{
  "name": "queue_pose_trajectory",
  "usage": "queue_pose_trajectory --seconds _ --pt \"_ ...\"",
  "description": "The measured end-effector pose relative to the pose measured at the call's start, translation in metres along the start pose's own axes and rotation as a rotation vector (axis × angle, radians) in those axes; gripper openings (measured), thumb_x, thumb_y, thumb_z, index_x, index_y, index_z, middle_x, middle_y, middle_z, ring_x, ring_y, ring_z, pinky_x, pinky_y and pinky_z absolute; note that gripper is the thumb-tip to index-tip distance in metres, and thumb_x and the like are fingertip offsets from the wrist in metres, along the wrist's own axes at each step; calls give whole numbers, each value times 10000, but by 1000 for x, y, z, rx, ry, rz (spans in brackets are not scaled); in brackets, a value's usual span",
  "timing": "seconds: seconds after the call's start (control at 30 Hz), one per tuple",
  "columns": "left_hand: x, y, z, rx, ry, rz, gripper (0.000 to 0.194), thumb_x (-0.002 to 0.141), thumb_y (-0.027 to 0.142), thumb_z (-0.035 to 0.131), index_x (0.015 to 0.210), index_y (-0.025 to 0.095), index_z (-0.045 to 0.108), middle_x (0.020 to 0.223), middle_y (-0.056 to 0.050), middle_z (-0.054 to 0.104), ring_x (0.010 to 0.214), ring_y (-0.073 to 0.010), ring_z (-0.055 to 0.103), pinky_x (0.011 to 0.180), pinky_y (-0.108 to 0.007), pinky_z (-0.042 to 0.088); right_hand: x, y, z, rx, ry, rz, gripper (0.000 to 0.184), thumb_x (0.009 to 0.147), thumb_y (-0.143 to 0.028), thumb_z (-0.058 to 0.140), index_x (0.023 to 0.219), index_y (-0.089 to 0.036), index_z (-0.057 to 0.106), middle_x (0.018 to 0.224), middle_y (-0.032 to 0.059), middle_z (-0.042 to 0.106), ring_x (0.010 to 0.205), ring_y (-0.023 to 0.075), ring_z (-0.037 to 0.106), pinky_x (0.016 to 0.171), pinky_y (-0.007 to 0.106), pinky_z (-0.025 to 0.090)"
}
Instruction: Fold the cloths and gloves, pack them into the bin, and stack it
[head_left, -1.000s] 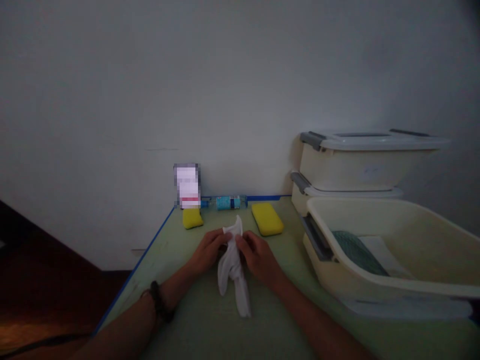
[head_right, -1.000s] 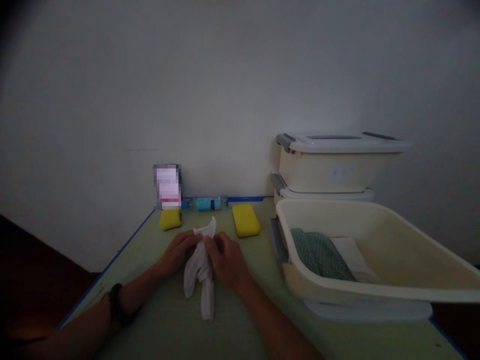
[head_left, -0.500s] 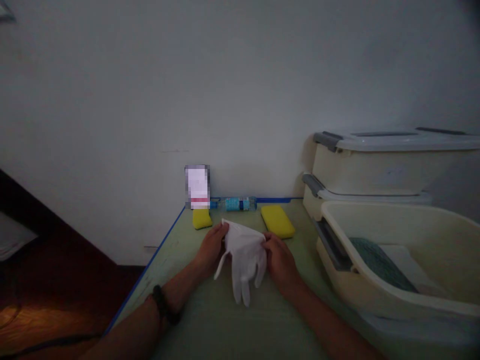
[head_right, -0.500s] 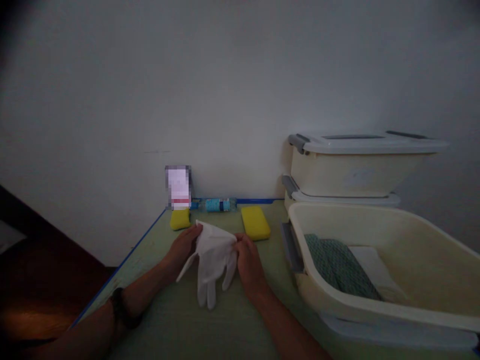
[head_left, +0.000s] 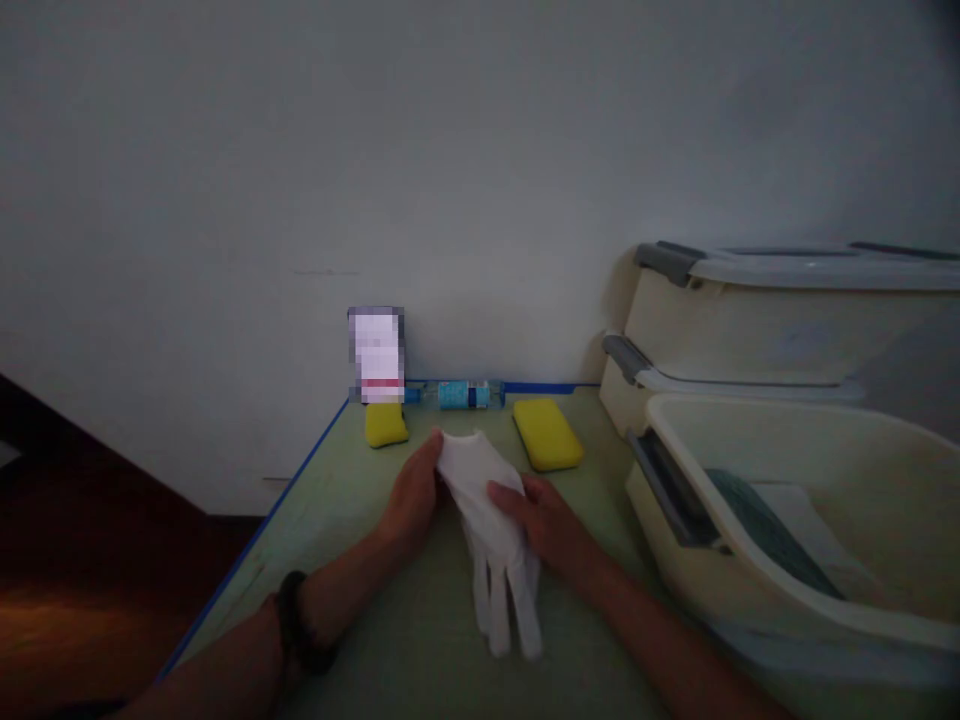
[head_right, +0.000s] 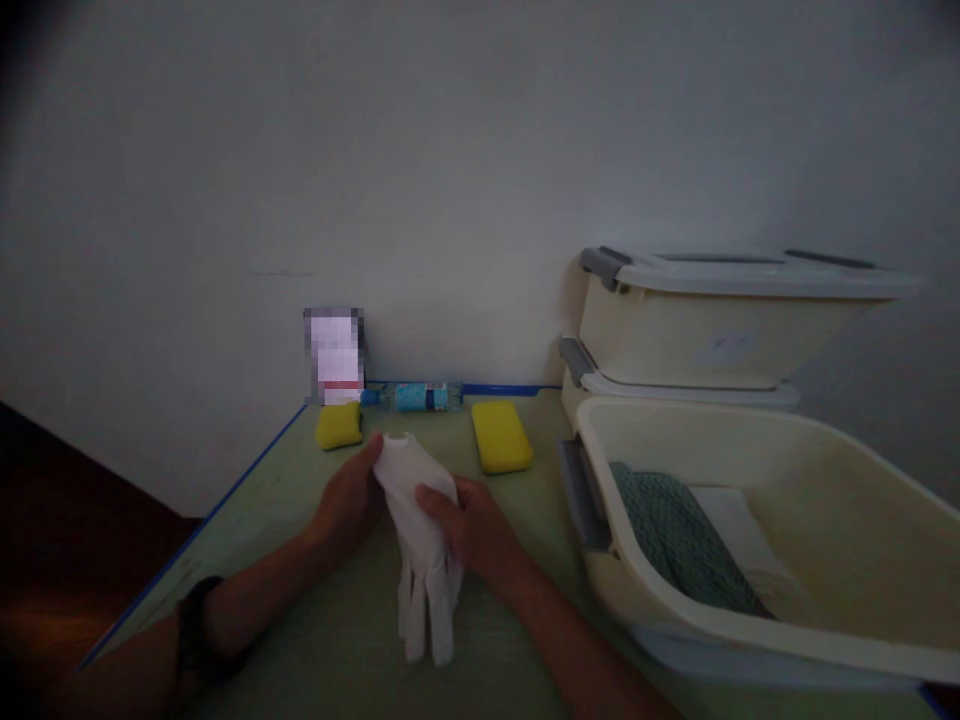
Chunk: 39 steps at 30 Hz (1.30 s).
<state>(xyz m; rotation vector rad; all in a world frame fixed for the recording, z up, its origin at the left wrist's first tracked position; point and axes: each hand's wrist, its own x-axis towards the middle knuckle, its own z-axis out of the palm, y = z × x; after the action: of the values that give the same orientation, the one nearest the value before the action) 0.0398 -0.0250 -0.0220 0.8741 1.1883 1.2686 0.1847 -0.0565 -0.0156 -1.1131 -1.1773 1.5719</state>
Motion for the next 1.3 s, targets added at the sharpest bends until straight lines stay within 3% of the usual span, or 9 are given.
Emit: queue_pose_trajectory --seconds 0.1,0.17,0.3,0.4,0.63,0.9,1.0,1.1,1.3 --pt "-3 2 -1 79 -23 56 394 745 509 488 790 122 549 755 -64 628 770 -201 587 674 -293 452 1 4 -1 52 46 24 402 700 -522 533 600 -142 620 553 7 601 521 140 522 518 249 386" --pt "-6 6 0 72 -116 75 340 718 464 552 813 138 534 766 -41 631 759 -184 592 675 -278 457 3 5 -2 118 64 -10 435 733 -538 482 655 -139 638 618 33 636 607 169 567 614 282 420" --pt "-14 11 5 53 -277 41 304 694 372 622 862 179 458 670 28 600 556 -117 569 515 -222 459 6 7 -1 168 89 -49 247 708 -374 557 798 -158 639 736 33 664 726 186 586 688 295 425" --pt "-17 13 6 48 -278 34 304 727 400 584 900 204 430 611 55 575 459 -95 536 429 -194 436 8 8 1 262 41 -85 203 648 -236 585 843 -181 609 769 9 660 719 175 583 671 286 426" --pt "-20 17 8 109 -290 29 314 729 423 575 909 186 477 608 44 574 476 -104 553 437 -195 448 6 3 1 350 -3 -86 274 628 -282 637 874 -172 590 779 25 663 690 178 598 710 318 436" --pt "-15 12 4 247 -335 125 280 779 412 514 919 171 492 658 23 561 528 -103 538 463 -196 437 6 4 1 251 147 -17 193 646 -247 568 802 -146 623 663 14 641 614 162 569 591 272 426" --pt "-7 11 -3 404 -364 228 242 778 389 519 864 163 520 693 15 548 594 -113 545 508 -206 444 7 6 -1 87 176 -64 190 700 -285 516 804 -148 597 680 25 618 627 171 561 588 288 429" --pt "2 12 -12 532 -406 259 208 757 352 549 824 159 511 763 5 541 627 -117 551 527 -215 446 6 8 -2 -285 253 -250 186 705 -257 510 846 -145 556 792 61 598 725 198 553 642 324 441" --pt "12 13 -21 604 -501 406 339 782 250 512 1099 207 398 704 37 497 630 -103 516 571 -220 436 5 14 -8 -672 284 -573 572 691 -94 467 1236 -184 319 1192 107 458 1077 208 447 912 390 366"
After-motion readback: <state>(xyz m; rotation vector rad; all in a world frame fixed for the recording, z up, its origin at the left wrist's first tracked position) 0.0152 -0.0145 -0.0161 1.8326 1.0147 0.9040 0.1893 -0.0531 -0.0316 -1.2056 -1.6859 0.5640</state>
